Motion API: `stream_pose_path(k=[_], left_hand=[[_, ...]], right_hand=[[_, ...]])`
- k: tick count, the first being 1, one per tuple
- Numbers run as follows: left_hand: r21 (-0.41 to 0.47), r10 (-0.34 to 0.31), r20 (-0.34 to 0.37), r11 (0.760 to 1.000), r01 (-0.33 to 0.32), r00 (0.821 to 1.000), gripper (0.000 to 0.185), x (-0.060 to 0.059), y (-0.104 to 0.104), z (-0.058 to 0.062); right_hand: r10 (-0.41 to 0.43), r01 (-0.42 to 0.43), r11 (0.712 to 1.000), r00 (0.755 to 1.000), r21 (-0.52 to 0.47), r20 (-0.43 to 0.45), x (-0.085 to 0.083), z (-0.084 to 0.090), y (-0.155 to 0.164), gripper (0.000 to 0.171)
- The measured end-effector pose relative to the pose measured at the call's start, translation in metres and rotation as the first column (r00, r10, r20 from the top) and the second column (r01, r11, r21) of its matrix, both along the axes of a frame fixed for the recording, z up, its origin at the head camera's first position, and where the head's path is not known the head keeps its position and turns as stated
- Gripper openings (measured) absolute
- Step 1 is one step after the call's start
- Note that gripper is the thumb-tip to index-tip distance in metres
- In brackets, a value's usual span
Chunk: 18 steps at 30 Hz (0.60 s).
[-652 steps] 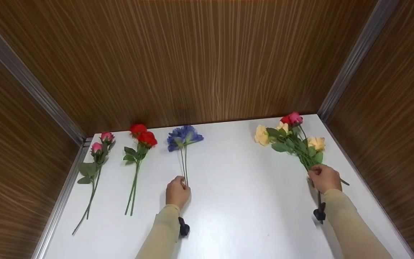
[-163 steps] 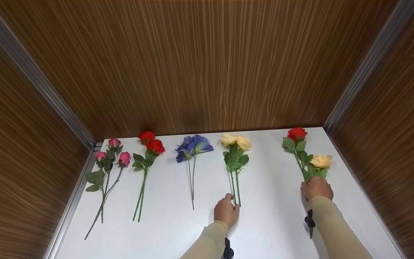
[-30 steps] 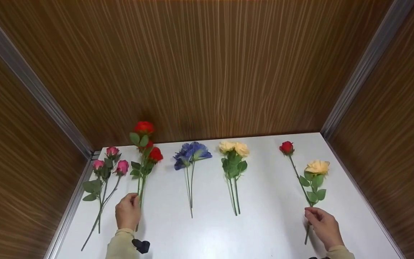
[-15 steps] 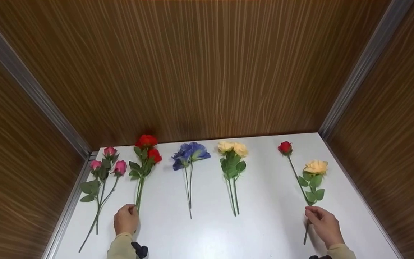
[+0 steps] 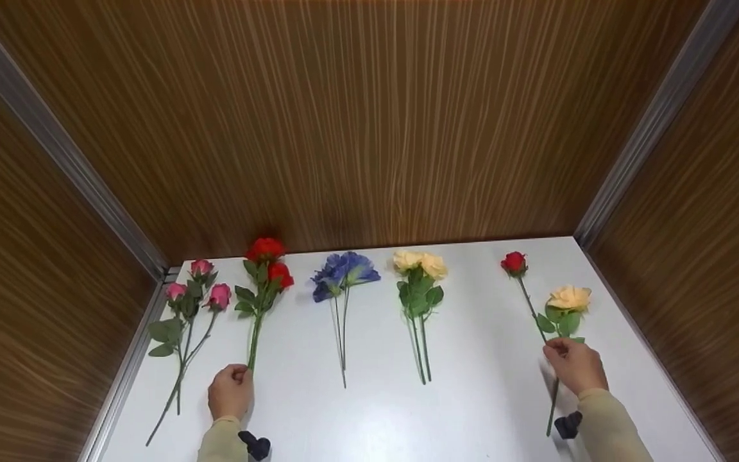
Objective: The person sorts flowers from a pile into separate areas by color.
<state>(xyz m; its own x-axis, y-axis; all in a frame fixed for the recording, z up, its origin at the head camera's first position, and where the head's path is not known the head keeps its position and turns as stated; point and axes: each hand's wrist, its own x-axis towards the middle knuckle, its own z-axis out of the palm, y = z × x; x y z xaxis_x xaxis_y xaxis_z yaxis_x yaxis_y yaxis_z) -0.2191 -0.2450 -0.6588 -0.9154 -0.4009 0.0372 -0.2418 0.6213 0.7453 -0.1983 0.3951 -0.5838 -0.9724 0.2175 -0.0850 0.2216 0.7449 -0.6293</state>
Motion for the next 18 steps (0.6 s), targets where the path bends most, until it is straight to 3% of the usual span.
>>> stream_pose_path(k=[8, 18], left_hand=[[-0.015, 0.016, -0.018, 1.0, -0.016, 1.0, 0.013, -0.002, 0.001, -0.006], [-0.009, 0.011, 0.002, 1.0, -0.011, 1.0, 0.016, -0.001, 0.002, -0.004]], right_hand=[[0.003, -0.01, 0.995, 0.997, 0.095, 0.079, -0.026, -0.004, 0.001, 0.034], [0.004, -0.031, 0.989, 0.983, 0.146, 0.183, -0.038, -0.018, 0.001, 0.03]])
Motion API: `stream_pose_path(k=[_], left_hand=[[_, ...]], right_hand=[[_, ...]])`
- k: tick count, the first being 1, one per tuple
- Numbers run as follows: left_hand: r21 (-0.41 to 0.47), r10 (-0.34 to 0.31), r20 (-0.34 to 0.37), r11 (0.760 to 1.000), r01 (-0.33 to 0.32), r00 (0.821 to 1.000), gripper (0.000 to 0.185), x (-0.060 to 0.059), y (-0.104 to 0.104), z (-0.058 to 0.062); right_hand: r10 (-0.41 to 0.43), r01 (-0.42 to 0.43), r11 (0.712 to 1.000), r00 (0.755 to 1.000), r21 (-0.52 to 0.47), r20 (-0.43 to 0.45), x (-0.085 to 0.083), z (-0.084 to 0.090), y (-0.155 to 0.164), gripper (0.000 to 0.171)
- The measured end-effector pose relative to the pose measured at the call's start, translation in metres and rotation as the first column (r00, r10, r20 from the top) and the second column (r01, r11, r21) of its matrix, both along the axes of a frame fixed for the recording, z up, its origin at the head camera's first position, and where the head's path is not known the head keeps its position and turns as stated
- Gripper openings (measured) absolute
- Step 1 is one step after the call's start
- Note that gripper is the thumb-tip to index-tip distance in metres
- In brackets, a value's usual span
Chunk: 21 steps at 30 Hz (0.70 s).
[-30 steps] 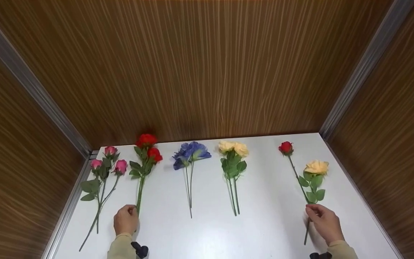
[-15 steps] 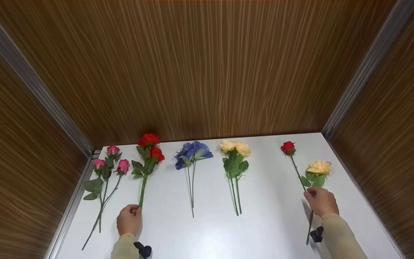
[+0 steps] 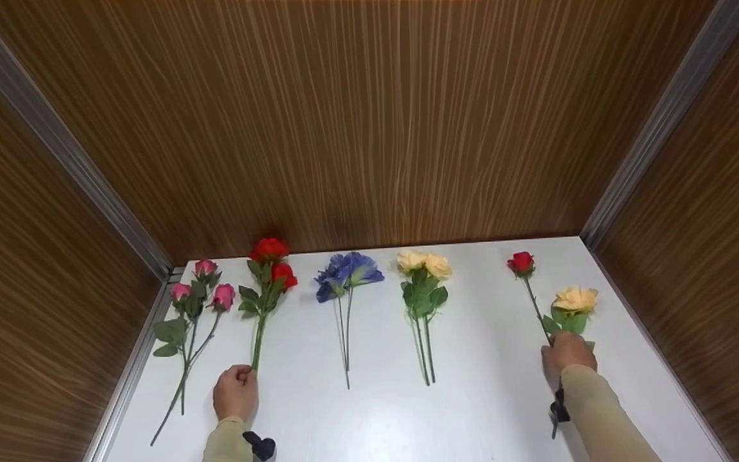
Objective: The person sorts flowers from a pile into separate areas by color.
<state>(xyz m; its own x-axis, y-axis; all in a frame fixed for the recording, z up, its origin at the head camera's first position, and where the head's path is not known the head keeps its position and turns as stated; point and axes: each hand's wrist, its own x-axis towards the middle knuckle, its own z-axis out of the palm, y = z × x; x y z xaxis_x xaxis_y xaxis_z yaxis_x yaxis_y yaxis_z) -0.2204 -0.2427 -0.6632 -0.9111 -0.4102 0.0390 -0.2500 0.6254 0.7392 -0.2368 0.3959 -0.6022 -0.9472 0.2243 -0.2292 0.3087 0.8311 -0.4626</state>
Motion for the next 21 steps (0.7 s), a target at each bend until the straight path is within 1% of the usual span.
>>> stream_pose_path(k=[5, 8, 15, 18, 19, 21], left_hand=[[0.001, 0.008, -0.003, 1.0, -0.008, 1.0, 0.017, 0.0, 0.0, -0.002], [0.002, 0.018, -0.007, 1.0, -0.018, 1.0, 0.016, 0.0, 0.001, -0.002], [-0.012, 0.017, -0.045, 1.0, -0.017, 0.999, 0.014, 0.0, 0.004, -0.001], [-0.018, 0.015, -0.063, 1.0, -0.017, 0.998, 0.013, 0.001, 0.004, -0.001], [-0.015, 0.017, -0.065, 1.0, -0.018, 0.998, 0.013, 0.001, 0.004, -0.001], [0.003, 0.019, -0.066, 1.0, -0.019, 0.998, 0.013, 0.003, 0.003, -0.001]], right_hand=[[0.018, -0.019, 0.999, 1.0, 0.046, 0.025, -0.007, -0.003, 0.001, 0.025], [0.032, -0.037, 0.997, 0.998, 0.069, 0.06, -0.011, -0.004, 0.001, 0.024], [0.13, -0.149, 0.979, 0.982, 0.139, 0.138, -0.012, -0.001, -0.005, 0.016], [0.142, -0.156, 0.981, 0.982, 0.115, 0.124, -0.012, 0.001, -0.009, 0.016], [0.141, -0.151, 0.984, 0.984, 0.092, 0.108, -0.013, 0.002, -0.01, 0.015], [0.116, -0.117, 0.993, 0.991, 0.015, 0.064, -0.014, 0.003, -0.013, 0.018]])
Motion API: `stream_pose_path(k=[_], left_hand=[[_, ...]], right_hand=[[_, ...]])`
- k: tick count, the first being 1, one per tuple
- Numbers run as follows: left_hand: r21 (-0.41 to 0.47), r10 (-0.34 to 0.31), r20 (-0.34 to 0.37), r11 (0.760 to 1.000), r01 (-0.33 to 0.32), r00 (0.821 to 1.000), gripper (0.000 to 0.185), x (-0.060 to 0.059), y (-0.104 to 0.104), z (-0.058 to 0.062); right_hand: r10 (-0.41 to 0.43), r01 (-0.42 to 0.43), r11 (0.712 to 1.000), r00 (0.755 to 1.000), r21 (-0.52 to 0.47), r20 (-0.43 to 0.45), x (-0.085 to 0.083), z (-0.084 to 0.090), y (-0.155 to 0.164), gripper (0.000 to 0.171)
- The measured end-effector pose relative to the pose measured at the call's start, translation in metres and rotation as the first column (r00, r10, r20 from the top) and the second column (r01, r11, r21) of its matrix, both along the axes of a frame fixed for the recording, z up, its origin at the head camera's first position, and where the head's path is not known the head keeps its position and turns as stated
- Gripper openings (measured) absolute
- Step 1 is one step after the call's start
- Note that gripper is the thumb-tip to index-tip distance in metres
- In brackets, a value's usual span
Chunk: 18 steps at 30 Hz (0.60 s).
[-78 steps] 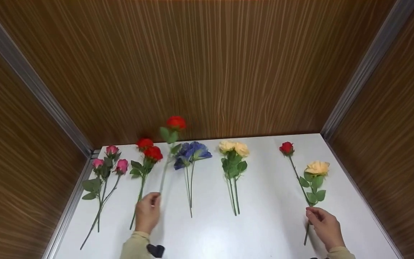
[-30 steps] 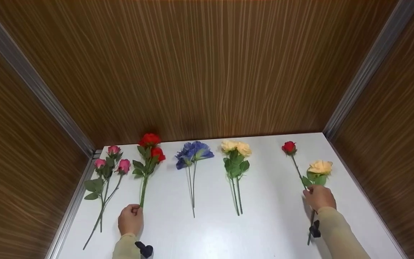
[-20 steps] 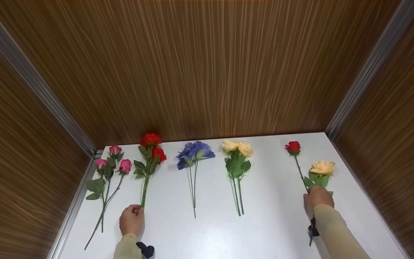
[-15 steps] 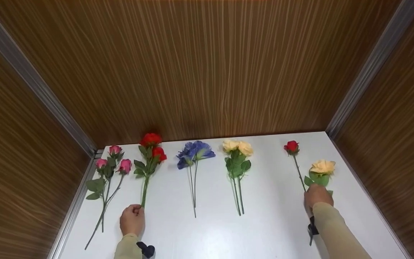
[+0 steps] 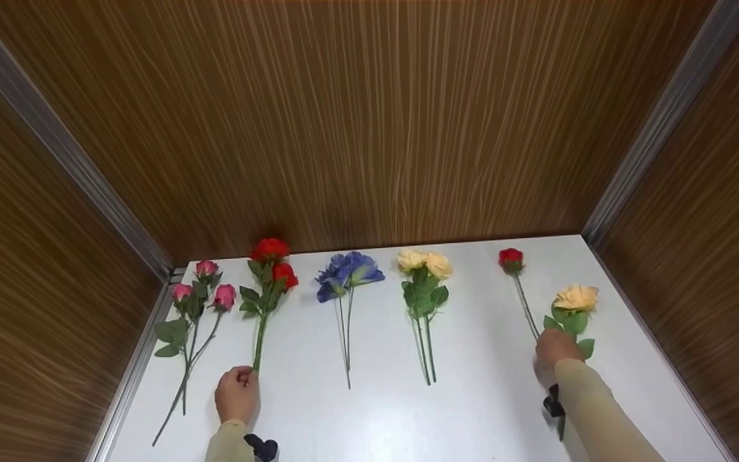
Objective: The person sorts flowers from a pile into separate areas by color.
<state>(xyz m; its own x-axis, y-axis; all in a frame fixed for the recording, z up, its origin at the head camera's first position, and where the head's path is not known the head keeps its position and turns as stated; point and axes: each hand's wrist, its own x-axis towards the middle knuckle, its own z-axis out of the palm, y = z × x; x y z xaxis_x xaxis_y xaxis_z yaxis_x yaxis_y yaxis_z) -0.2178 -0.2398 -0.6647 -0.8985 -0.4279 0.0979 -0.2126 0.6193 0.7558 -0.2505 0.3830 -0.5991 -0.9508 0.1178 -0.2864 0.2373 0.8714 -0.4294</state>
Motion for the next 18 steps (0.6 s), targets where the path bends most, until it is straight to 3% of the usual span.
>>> stream_pose_path(k=[3, 6, 8, 11, 14, 18], left_hand=[[0.036, -0.002, 0.017, 0.999, 0.002, 1.0, 0.015, 0.002, -0.001, 0.002], [0.101, 0.035, 0.045, 0.994, -0.04, 0.998, 0.017, 0.007, -0.002, 0.006], [0.143, 0.07, 0.062, 0.987, -0.079, 0.996, 0.017, 0.011, -0.001, 0.01], [0.181, 0.081, 0.072, 0.979, -0.093, 0.994, 0.017, 0.018, 0.007, 0.019], [0.17, 0.019, 0.053, 0.985, -0.028, 0.998, 0.016, 0.021, 0.023, 0.029], [0.163, -0.097, -0.041, 0.981, 0.102, 0.994, 0.013, 0.023, 0.058, 0.046]], right_hand=[[-0.044, 0.038, 0.986, 0.998, -0.16, -0.035, 0.003, 0.002, -0.003, 0.028], [-0.075, 0.06, 0.943, 0.997, -0.327, -0.033, 0.006, 0.004, -0.008, 0.037], [-0.083, 0.067, 0.891, 0.996, -0.449, -0.015, 0.01, 0.004, -0.011, 0.038], [-0.113, 0.104, 0.785, 0.993, -0.61, 0.024, 0.018, 0.004, -0.018, 0.035], [-0.108, 0.084, 0.69, 0.994, -0.719, 0.013, 0.028, 0.007, -0.029, 0.032], [-0.129, 0.033, 0.614, 0.99, -0.789, -0.059, 0.039, 0.018, -0.051, 0.025]])
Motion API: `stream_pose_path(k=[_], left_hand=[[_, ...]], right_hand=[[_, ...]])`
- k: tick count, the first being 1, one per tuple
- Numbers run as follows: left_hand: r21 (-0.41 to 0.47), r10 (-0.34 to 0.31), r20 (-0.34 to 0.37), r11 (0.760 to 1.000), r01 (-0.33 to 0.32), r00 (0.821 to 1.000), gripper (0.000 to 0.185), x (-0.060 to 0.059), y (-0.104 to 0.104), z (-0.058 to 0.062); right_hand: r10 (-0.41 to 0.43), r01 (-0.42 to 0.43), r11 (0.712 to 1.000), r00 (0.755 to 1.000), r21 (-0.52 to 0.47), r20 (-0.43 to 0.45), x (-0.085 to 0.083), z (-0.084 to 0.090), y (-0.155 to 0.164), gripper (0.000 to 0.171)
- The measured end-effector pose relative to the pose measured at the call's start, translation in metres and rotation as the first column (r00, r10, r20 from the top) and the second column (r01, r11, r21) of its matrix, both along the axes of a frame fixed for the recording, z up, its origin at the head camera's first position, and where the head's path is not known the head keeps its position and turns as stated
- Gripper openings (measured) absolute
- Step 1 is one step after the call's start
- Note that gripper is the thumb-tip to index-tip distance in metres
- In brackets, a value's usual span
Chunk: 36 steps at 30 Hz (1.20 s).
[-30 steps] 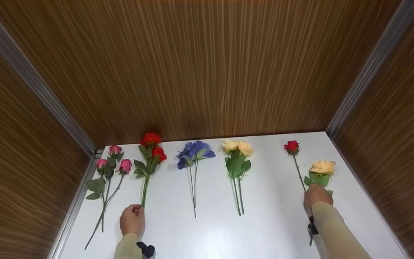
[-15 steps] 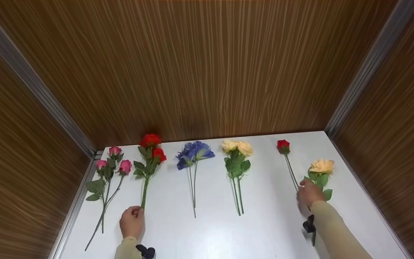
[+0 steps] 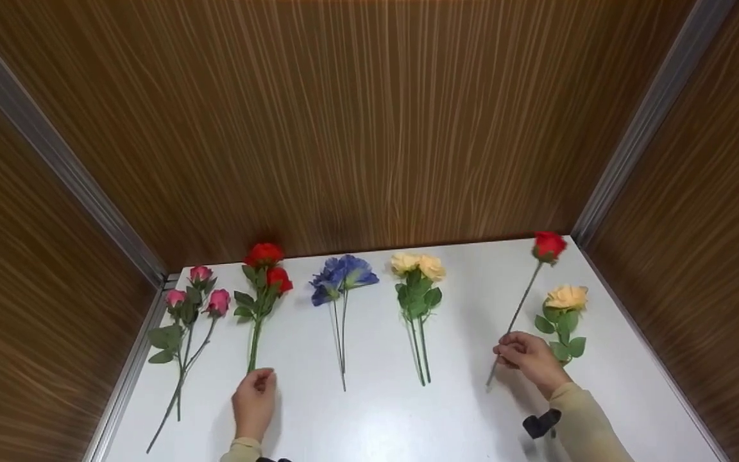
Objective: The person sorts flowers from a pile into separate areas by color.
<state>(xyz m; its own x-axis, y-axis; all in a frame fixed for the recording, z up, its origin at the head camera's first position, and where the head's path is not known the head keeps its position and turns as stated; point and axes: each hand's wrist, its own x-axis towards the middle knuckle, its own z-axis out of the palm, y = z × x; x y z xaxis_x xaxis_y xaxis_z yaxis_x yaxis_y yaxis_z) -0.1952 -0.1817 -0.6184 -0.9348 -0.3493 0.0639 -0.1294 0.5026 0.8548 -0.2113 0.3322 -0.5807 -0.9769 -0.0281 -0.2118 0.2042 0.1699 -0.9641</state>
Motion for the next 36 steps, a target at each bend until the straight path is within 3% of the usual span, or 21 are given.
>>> stream_pose_path(k=[3, 5, 9, 12, 17, 22, 24, 31, 36], left_hand=[[0.022, -0.118, -0.1, 0.992, 0.121, 0.988, 0.008, 0.002, 0.032, 0.014], [0.021, -0.224, -0.145, 0.973, 0.229, 0.964, 0.006, 0.005, 0.054, 0.021], [-0.032, -0.433, -0.182, 0.9, 0.435, 0.883, 0.008, 0.015, 0.095, 0.03], [-0.128, -0.529, -0.183, 0.849, 0.513, 0.829, 0.012, 0.022, 0.118, 0.036], [-0.303, -0.598, -0.194, 0.791, 0.532, 0.778, 0.017, 0.028, 0.139, 0.046], [-0.4, -0.643, -0.233, 0.747, 0.531, 0.729, 0.011, 0.03, 0.145, 0.047], [-0.419, -0.655, -0.236, 0.735, 0.534, 0.717, 0.009, 0.03, 0.146, 0.047], [-0.399, -0.667, -0.233, 0.729, 0.556, 0.707, 0.008, 0.032, 0.149, 0.048], [-0.383, -0.687, -0.268, 0.72, 0.579, 0.676, 0.006, 0.033, 0.152, 0.05]], right_hand=[[-0.033, 0.029, 0.998, 0.997, -0.062, -0.067, 0.006, 0.012, -0.022, 0.023], [-0.054, 0.044, 0.994, 0.993, -0.101, -0.104, 0.009, 0.019, -0.038, 0.021], [-0.067, 0.043, 0.985, 0.987, -0.165, -0.145, 0.015, 0.029, -0.07, 0.017], [-0.042, 0.009, 0.981, 0.985, -0.195, -0.167, 0.021, 0.032, -0.091, 0.017], [0.063, -0.104, 0.971, 0.98, -0.214, -0.191, 0.034, 0.03, -0.118, 0.025], [0.137, -0.185, 0.957, 0.968, -0.224, -0.211, 0.043, 0.027, -0.135, 0.029], [0.142, -0.194, 0.954, 0.964, -0.228, -0.226, 0.045, 0.027, -0.139, 0.03], [0.152, -0.217, 0.941, 0.957, -0.261, -0.247, 0.049, 0.025, -0.145, 0.029], [0.142, -0.219, 0.935, 0.952, -0.278, -0.27, 0.05, 0.023, -0.146, 0.03]])
